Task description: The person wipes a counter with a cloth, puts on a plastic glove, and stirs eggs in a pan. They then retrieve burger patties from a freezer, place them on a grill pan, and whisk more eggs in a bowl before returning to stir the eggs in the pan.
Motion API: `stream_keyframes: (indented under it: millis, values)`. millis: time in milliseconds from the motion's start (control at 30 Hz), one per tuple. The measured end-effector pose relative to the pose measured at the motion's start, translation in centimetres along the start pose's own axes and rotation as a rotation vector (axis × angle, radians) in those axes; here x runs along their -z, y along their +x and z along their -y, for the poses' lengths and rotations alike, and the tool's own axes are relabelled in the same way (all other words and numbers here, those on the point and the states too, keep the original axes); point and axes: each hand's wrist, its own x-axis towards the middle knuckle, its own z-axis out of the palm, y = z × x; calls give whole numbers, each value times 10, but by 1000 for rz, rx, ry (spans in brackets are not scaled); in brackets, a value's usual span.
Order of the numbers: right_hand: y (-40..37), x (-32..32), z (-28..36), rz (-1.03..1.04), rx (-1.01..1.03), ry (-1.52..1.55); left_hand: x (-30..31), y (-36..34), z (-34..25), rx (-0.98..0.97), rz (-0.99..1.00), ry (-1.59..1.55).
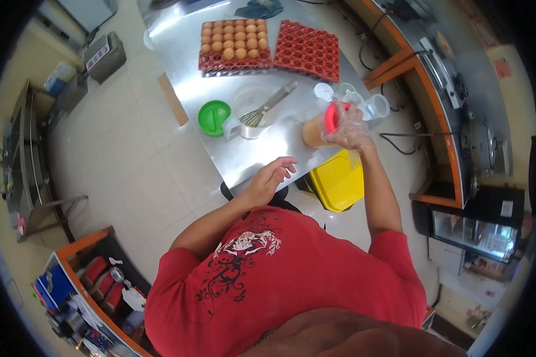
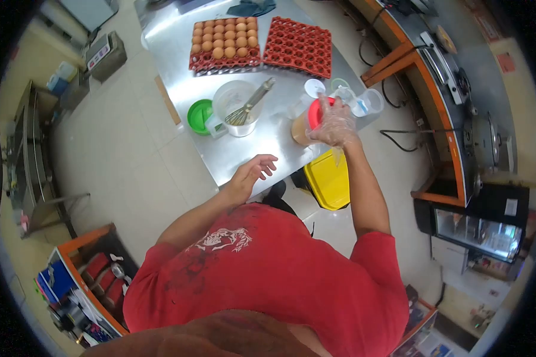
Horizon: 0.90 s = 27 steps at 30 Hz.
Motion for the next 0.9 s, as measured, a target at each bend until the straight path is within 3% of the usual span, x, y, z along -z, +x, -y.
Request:
stream_keyframes:
  millis: [67, 167, 300, 533, 733, 900]
  values:
    - [-3, -5, -10, -79, 136, -58, -6, 11, 10, 36, 43, 16]
    - [-5, 0, -17, -40, 291, -39, -22, 28, 37, 146, 31, 83]
    - [3, 2, -22, -46, 377, -41, -44, 44, 80, 207, -19, 175]
    - [49, -4, -8, -198, 454, 46, -84, 32, 84, 196, -137, 263]
    - [101, 20, 23, -249, 483, 5, -74, -7, 64, 220, -376, 261]
    - [155, 25, 46, -330, 505, -5, -32, -47, 29, 107, -693, 305]
